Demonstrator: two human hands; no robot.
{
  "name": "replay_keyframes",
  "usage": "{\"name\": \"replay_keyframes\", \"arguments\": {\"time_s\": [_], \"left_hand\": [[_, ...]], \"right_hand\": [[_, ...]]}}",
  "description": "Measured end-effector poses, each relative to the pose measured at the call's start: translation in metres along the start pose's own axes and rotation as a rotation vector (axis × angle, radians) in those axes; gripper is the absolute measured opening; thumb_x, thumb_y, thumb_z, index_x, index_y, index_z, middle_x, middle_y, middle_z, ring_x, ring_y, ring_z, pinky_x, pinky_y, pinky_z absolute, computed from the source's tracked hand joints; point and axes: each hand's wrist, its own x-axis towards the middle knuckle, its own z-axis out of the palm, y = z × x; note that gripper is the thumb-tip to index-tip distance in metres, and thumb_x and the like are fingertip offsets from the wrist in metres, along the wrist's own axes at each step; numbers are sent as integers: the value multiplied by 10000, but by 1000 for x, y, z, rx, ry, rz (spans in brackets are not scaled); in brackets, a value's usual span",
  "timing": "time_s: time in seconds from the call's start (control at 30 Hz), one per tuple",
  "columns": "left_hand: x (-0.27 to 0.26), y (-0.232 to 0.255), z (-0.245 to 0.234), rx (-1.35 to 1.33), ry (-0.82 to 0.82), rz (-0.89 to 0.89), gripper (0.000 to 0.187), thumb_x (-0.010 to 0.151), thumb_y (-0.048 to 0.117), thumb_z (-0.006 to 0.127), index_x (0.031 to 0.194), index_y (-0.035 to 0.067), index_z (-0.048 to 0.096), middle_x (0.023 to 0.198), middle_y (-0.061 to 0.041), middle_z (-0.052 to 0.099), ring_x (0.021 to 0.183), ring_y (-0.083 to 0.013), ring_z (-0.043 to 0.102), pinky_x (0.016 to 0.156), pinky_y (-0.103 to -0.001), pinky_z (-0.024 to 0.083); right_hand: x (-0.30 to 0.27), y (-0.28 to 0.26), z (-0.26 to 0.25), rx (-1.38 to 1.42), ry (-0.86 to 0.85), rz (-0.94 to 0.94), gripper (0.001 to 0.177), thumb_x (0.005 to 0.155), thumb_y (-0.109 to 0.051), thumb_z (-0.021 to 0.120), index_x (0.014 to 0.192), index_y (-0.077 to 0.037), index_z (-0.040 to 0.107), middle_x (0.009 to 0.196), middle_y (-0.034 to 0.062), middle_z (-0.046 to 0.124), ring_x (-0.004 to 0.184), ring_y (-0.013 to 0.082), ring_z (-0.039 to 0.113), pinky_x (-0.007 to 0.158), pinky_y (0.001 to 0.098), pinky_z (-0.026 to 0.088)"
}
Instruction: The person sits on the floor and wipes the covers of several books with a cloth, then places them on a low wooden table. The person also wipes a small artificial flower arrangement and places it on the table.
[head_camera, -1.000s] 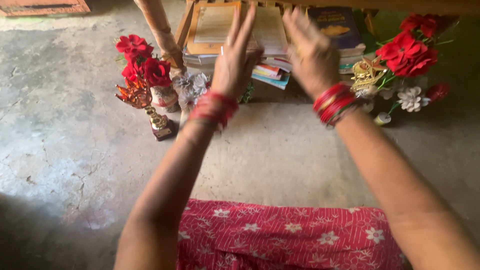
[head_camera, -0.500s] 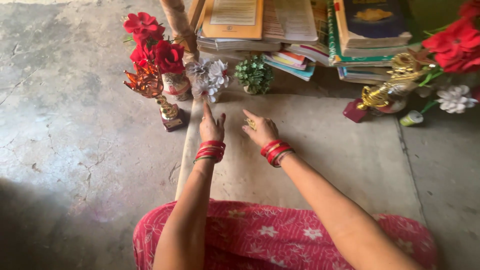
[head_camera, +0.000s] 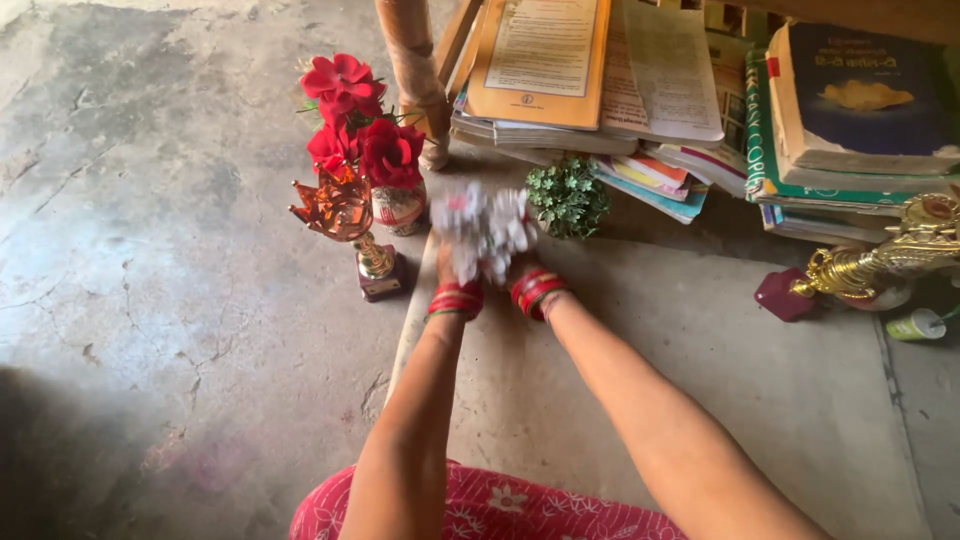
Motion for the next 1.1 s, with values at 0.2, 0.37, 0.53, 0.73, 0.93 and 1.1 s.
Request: {"name": "replay_keyframes", "arguments": {"time_s": [0.2,0.37,0.53,0.73,0.93,1.1], "left_hand": [[-66,3,31,43,-21,-64,280,877,134,682,1135,27,700,1012,-120,783,868,-208,723,747,-375,587],[-147,69,72,3,-52,161,322,947,130,607,1250,25,648,1069,-125,733,908,-208,689,785,-393,571],[-215,130,109,-325,-224,-55,346,964,186,590,1276,36,599,1079,-83,720,876,-186,696,736,-381,595],[-256,133,142,-296,-275,131,404,976,128,637,1347,-11,553,1267,-132,658,1102,-183,628,920,-337,533],[-246,65,161,-1051,-387,-308,316,1024,133,584,1322,33,550,1194,-91,608,1065,-212,591,865,-330,549],[-260,26,153,-238,-317,-63,294,1038,260,494,1248,65,560,1064,-107,645,889,-226,615,746,-348,535]], "right_hand": [[-69,56,-12,235,30,-107,593,897,-199,634,1470,-141,493,1122,94,730,686,208,631,566,354,527],[-147,84,-61,365,88,-140,560,907,-196,643,1448,-117,524,1118,99,722,736,203,623,607,356,522],[-215,116,-112,412,183,-162,529,916,-193,652,1427,-93,556,1115,103,715,786,198,616,647,358,516],[-259,137,-144,369,219,-186,493,928,-189,663,1401,-65,594,1110,109,706,847,191,607,696,360,510],[-265,149,-149,265,189,-168,461,940,-185,674,1375,-36,632,1106,115,696,907,185,599,744,362,504],[-269,140,-161,585,155,-297,642,853,-119,753,1442,-83,499,1279,13,661,1125,74,623,898,261,524]]}}
